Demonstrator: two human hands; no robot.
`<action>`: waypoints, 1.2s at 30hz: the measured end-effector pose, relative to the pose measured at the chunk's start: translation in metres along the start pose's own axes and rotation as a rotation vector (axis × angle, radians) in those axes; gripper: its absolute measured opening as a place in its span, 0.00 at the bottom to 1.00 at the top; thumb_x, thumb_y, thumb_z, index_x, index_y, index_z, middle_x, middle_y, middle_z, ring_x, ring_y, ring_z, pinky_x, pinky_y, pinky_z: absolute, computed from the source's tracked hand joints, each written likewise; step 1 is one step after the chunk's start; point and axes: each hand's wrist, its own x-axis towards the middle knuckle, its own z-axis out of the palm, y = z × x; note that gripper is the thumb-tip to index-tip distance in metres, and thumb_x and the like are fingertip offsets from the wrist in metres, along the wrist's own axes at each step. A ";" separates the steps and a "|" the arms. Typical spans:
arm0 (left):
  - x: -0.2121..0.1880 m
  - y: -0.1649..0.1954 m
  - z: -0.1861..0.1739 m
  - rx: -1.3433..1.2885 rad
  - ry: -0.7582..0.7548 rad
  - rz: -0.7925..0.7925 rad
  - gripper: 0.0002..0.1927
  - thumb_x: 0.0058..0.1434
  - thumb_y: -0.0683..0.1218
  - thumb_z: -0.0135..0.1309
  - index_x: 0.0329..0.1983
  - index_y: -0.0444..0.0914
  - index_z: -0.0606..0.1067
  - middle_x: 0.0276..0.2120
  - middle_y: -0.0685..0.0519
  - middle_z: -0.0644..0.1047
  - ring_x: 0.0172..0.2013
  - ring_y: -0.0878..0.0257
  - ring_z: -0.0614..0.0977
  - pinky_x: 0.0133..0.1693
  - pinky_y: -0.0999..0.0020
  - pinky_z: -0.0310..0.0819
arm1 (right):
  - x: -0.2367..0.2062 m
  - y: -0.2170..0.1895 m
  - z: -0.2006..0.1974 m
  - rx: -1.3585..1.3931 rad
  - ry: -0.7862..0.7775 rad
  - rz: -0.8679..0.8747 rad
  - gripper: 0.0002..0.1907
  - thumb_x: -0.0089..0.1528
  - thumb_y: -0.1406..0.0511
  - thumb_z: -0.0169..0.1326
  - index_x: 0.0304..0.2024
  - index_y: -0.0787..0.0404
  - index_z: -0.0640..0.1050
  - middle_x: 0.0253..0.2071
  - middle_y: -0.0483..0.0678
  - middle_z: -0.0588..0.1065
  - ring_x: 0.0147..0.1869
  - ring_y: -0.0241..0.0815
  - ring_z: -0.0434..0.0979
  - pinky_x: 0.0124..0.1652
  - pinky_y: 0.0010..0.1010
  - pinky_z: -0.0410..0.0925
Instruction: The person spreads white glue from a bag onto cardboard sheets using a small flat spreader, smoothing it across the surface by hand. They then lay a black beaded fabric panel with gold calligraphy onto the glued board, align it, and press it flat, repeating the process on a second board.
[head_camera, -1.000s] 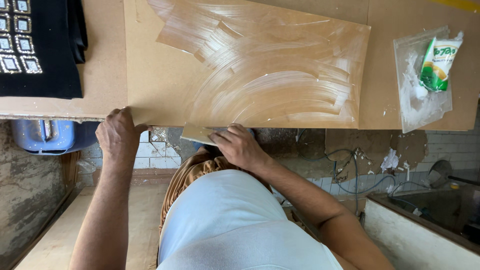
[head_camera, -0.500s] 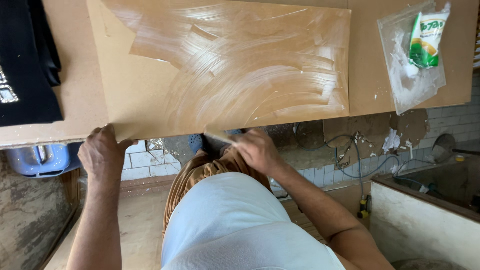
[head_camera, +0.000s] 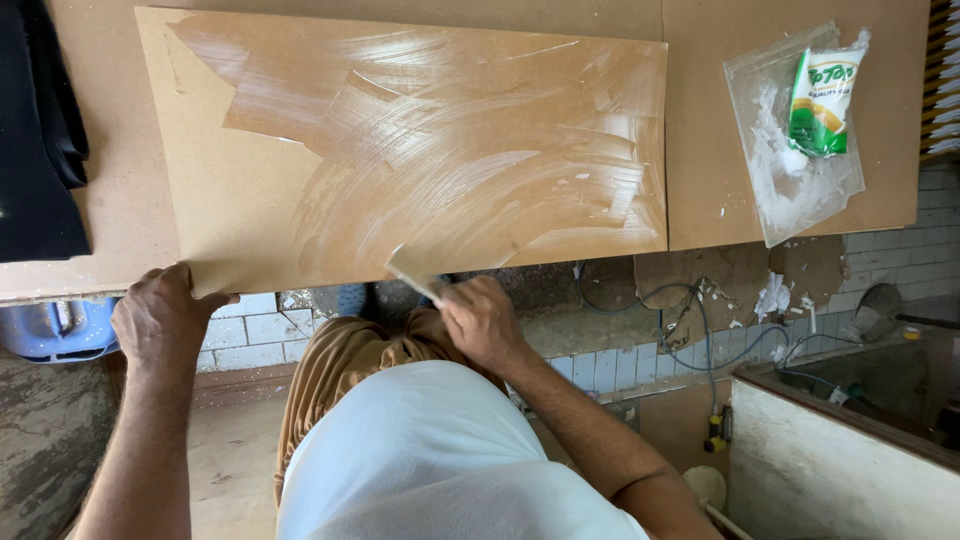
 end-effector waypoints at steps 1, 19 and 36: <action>0.000 0.000 -0.004 -0.006 -0.008 0.015 0.32 0.50 0.69 0.69 0.36 0.37 0.81 0.26 0.50 0.81 0.21 0.62 0.81 0.24 0.64 0.76 | -0.004 -0.013 0.003 0.091 -0.097 0.029 0.07 0.66 0.66 0.56 0.40 0.63 0.83 0.26 0.51 0.78 0.33 0.47 0.78 0.43 0.47 0.71; 0.149 -0.105 -0.007 -1.167 -0.099 0.090 0.11 0.60 0.46 0.68 0.35 0.34 0.81 0.27 0.50 0.83 0.25 0.67 0.83 0.27 0.73 0.79 | 0.109 -0.191 0.162 -0.351 0.385 0.096 0.20 0.64 0.70 0.55 0.59 0.52 0.80 0.59 0.53 0.77 0.55 0.49 0.73 0.59 0.49 0.61; 0.175 -0.137 0.000 -1.008 -0.223 0.239 0.12 0.62 0.53 0.65 0.36 0.40 0.80 0.26 0.58 0.83 0.27 0.72 0.85 0.29 0.73 0.78 | 0.140 -0.291 0.198 -0.173 0.130 0.015 0.13 0.66 0.70 0.54 0.53 0.70 0.79 0.44 0.57 0.80 0.43 0.48 0.77 0.47 0.43 0.67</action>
